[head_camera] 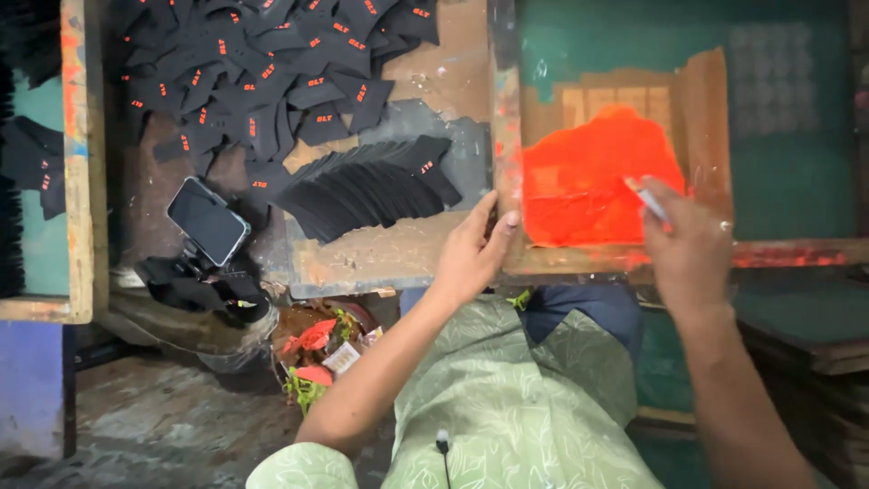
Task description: The person repeatedly picks up small black fabric tags from a pile, places them on a wooden board, and uses a squeegee to press them against a screen with orange ink. The person then removes the printed tags and places them in a separate pile.
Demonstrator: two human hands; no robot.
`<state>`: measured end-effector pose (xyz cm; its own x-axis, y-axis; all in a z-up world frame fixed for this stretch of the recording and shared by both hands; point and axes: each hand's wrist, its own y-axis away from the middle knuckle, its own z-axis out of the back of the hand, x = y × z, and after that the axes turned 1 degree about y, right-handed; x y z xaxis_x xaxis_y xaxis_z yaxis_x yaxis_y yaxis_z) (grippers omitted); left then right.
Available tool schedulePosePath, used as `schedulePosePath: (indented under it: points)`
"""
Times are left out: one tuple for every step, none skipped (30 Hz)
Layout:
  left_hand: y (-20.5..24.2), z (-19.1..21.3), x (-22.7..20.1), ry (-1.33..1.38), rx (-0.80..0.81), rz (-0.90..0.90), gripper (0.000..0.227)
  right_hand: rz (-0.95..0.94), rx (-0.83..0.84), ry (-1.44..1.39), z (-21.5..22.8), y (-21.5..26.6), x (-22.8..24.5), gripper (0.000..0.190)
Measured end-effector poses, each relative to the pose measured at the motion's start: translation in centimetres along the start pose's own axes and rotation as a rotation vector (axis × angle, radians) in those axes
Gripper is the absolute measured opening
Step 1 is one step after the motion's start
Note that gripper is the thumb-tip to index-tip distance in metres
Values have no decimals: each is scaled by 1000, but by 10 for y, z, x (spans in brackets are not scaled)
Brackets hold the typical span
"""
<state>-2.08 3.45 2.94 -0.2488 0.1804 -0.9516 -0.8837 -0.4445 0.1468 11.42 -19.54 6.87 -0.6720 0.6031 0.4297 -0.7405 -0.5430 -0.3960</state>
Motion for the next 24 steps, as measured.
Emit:
schedulePosePath:
  points:
    - [-4, -7, 19, -5, -52, 1, 69, -78, 80, 46, -9, 0, -1, 32]
    - [-4, -9, 21, -2, -53, 3, 69, -77, 83, 48, -15, -2, 9, 32]
    - [-4, -11, 24, -6, -68, 5, 70, -126, 128, 28, -20, -4, 18, 34]
    - [-5, -13, 28, -12, -84, 7, 71, -174, 171, 6, -27, -6, 28, 36]
    - [-4, -15, 32, -13, -86, 8, 71, -173, 172, 5, -30, -8, 32, 36]
    - [-4, -15, 36, 16, -94, -5, 71, -165, 198, -35, -34, -10, 37, 35]
    - [-4, -16, 40, 44, -101, -19, 71, -156, 223, -75, -38, -13, 42, 33]
    - [-2, -15, 35, 41, -98, -17, 71, -161, 223, -77, -39, -11, 38, 33]
    - [-2, -14, 30, 66, -93, 6, 71, -62, 256, -134, -40, -8, 35, 32]
    - [-1, -13, 25, 94, -88, 30, 72, 37, 289, -187, -40, -6, 30, 31]
    - [1, -13, 23, 93, -84, 33, 72, 32, 290, -187, -38, 2, 27, 31]
    - [2, -13, 21, -21, -110, 31, 70, 104, 316, -235, -38, 8, 24, 33]
    - [3, -13, 19, -136, -136, 28, 68, 176, 343, -283, -37, 13, 21, 35]
    - [3, -15, 24, -135, -141, 30, 68, 181, 345, -285, -36, 16, 19, 35]
    - [3, -16, 29, -198, -160, -29, 66, 180, 355, -292, -36, 18, 18, 36]
    - [3, -18, 35, -262, -176, -86, 65, 177, 364, -299, -36, 21, 16, 38]
    - [2, -16, 31, -262, -180, -83, 65, 181, 368, -301, -37, 14, 15, 38]
    - [2, -14, 28, -284, -169, -86, 64, 193, 362, -290, -38, 10, 14, 37]
    - [3, -13, 24, -306, -158, -90, 64, 205, 355, -279, -39, 6, 14, 36]
    - [4, -12, 25, -307, -159, -86, 64, 205, 358, -282, -46, -6, 12, 36]
    - [4, -11, 26, -293, -168, -105, 63, 234, 350, -258, -52, -17, 11, 35]
    - [4, -11, 26, -279, -177, -125, 62, 264, 341, -234, -59, -29, 9, 34]
    - [4, -9, 22, -280, -178, -122, 62, 263, 344, -237, -63, -28, 8, 34]
    - [4, -8, 18, -274, -163, -66, 61, 277, 326, -221, -69, -29, 7, 34]
